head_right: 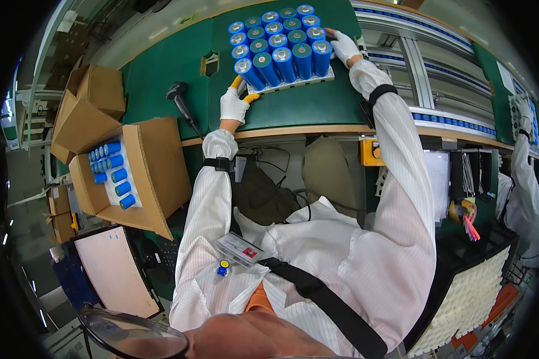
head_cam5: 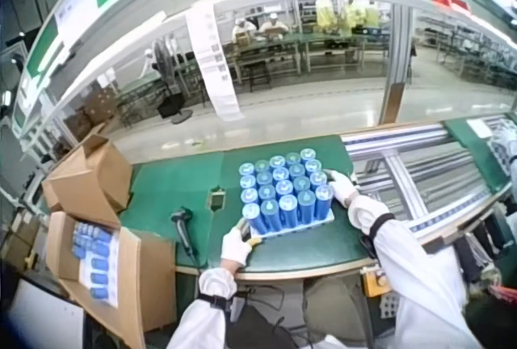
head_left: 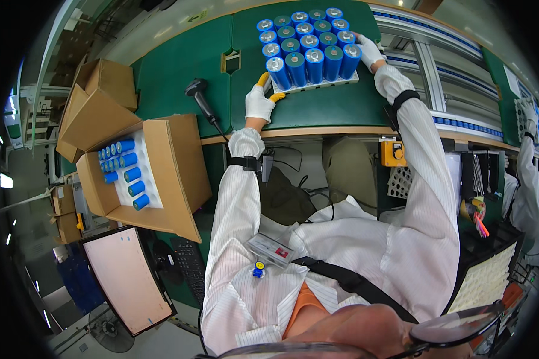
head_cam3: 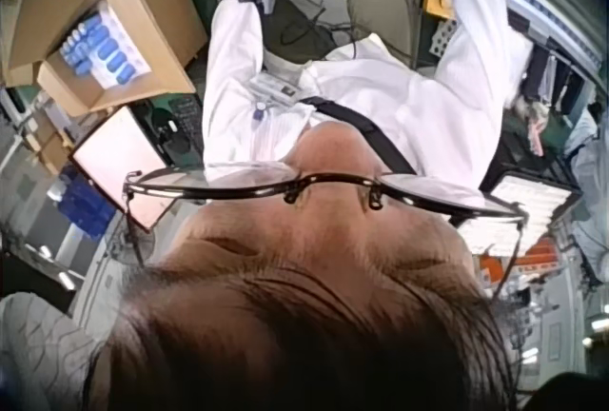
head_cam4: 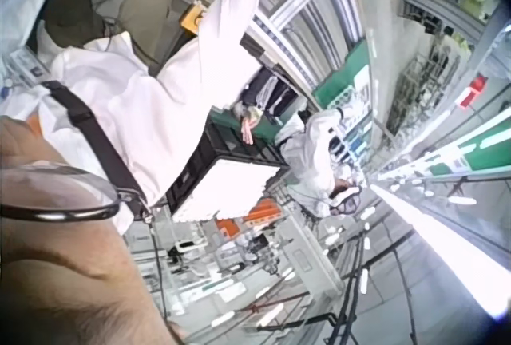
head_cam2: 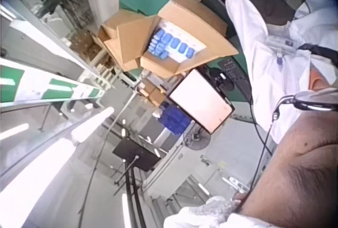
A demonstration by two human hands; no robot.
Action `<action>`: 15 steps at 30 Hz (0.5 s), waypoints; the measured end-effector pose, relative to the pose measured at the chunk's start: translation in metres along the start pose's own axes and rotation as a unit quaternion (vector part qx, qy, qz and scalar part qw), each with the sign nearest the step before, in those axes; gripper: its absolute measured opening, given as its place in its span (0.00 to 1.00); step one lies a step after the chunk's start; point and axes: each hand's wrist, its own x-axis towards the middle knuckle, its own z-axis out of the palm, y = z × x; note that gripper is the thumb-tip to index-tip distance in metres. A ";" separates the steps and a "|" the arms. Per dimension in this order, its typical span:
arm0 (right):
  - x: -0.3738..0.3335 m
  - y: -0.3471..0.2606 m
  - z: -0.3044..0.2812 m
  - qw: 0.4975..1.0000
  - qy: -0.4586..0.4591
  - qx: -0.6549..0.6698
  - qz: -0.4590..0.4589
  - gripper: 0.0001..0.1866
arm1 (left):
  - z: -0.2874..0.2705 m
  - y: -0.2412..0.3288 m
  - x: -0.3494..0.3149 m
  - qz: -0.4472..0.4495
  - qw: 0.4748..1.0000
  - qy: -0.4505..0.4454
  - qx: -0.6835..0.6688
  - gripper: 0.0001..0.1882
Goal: Scanning individual battery cells with a barcode scanner and organizing them into a rack and box.
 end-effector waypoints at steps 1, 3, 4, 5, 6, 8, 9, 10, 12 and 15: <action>0.019 0.008 -0.001 1.000 -0.007 0.026 -0.006 0.25 | 0.001 0.001 0.006 -0.006 1.000 -0.016 -0.012 0.39; 0.044 0.019 -0.010 0.999 -0.017 0.035 0.039 0.23 | 0.003 0.010 0.018 -0.018 0.999 -0.027 -0.022 0.38; 0.048 0.028 -0.020 0.999 -0.011 0.035 0.040 0.23 | 0.007 0.016 0.025 -0.026 0.998 -0.040 -0.035 0.37; 0.050 0.037 -0.030 0.999 -0.015 0.025 0.031 0.22 | 0.010 0.010 0.033 -0.023 0.998 -0.044 -0.035 0.37; 0.050 0.028 -0.023 0.999 -0.031 0.016 0.020 0.21 | 0.009 -0.003 0.041 -0.027 0.994 -0.028 -0.099 0.35; 0.028 0.004 -0.004 0.998 -0.015 -0.035 0.045 0.20 | 0.004 -0.030 0.055 -0.033 0.988 0.001 -0.151 0.31; 0.016 -0.001 -0.006 0.998 0.007 -0.053 0.045 0.20 | 0.007 -0.032 0.066 -0.043 0.983 0.012 -0.181 0.29; 0.006 -0.004 -0.007 0.996 0.030 -0.068 0.045 0.20 | 0.010 -0.037 0.076 -0.052 0.976 0.022 -0.209 0.27; -0.019 -0.021 0.009 0.996 0.051 -0.071 0.014 0.22 | 0.006 -0.062 0.084 -0.054 0.971 0.084 -0.216 0.26; -0.054 -0.010 0.007 0.994 0.075 -0.072 0.042 0.24 | 0.018 -0.040 0.076 -0.033 0.983 0.141 -0.114 0.26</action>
